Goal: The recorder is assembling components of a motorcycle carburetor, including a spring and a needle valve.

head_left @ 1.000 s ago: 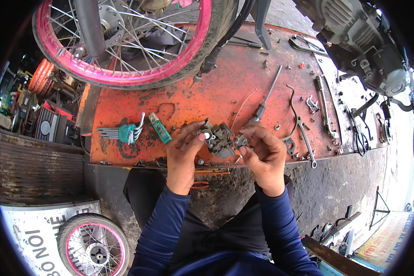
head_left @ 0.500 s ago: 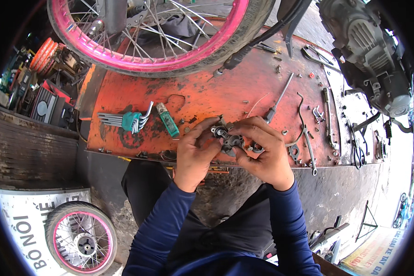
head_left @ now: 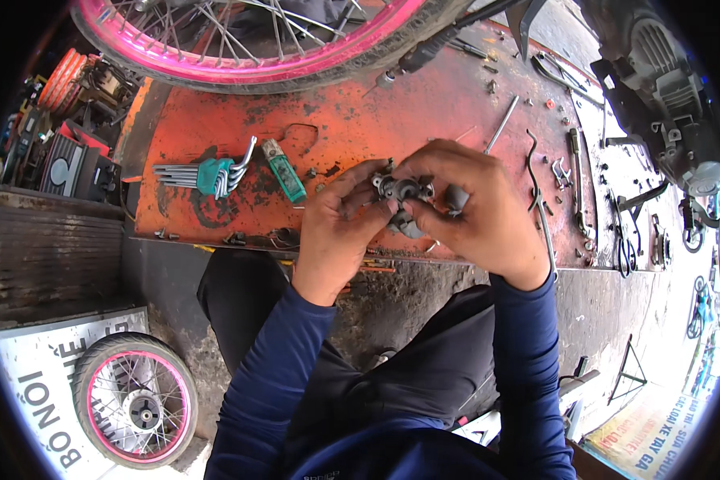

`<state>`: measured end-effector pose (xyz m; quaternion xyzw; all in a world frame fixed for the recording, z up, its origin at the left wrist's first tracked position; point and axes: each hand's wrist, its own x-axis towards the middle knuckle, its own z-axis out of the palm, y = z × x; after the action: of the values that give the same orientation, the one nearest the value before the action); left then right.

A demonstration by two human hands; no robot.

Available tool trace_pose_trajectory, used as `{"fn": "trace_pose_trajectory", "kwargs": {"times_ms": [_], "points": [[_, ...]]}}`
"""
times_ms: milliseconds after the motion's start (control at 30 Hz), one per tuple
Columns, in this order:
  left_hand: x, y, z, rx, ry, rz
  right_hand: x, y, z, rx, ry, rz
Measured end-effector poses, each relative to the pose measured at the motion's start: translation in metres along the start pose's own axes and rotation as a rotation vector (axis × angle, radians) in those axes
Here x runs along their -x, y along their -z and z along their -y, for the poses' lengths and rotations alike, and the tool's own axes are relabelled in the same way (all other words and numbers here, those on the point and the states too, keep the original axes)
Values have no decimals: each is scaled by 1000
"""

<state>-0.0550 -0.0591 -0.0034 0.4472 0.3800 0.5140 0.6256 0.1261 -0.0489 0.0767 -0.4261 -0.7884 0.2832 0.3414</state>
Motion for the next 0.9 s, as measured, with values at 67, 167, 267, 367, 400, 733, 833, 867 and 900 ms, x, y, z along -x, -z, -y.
{"fn": "trace_pose_trajectory", "kwargs": {"times_ms": [67,167,267,367,400,733,833,867,900], "points": [[0,-1,-3,-1,-6,-22,-8,4,-4,-31,8,82],[-6,1,-5,22,-1,-42,-15,12,-12,-153,-56,148],[-10,-1,-3,27,18,-36,-22,23,-13,-134,-132,230],[-12,1,-3,-8,39,-83,-27,22,-17,-80,-79,256],[-12,4,-6,-20,48,-63,-29,20,-17,-198,-128,285],[-10,-1,-2,-68,47,-50,-42,60,21,-72,-109,523],[-9,2,-1,-55,16,-88,-46,44,25,152,-250,460],[-7,1,-3,-70,8,-92,-43,41,20,144,-241,462],[-7,-4,-4,-66,1,-79,-34,44,17,161,-99,408]]}}
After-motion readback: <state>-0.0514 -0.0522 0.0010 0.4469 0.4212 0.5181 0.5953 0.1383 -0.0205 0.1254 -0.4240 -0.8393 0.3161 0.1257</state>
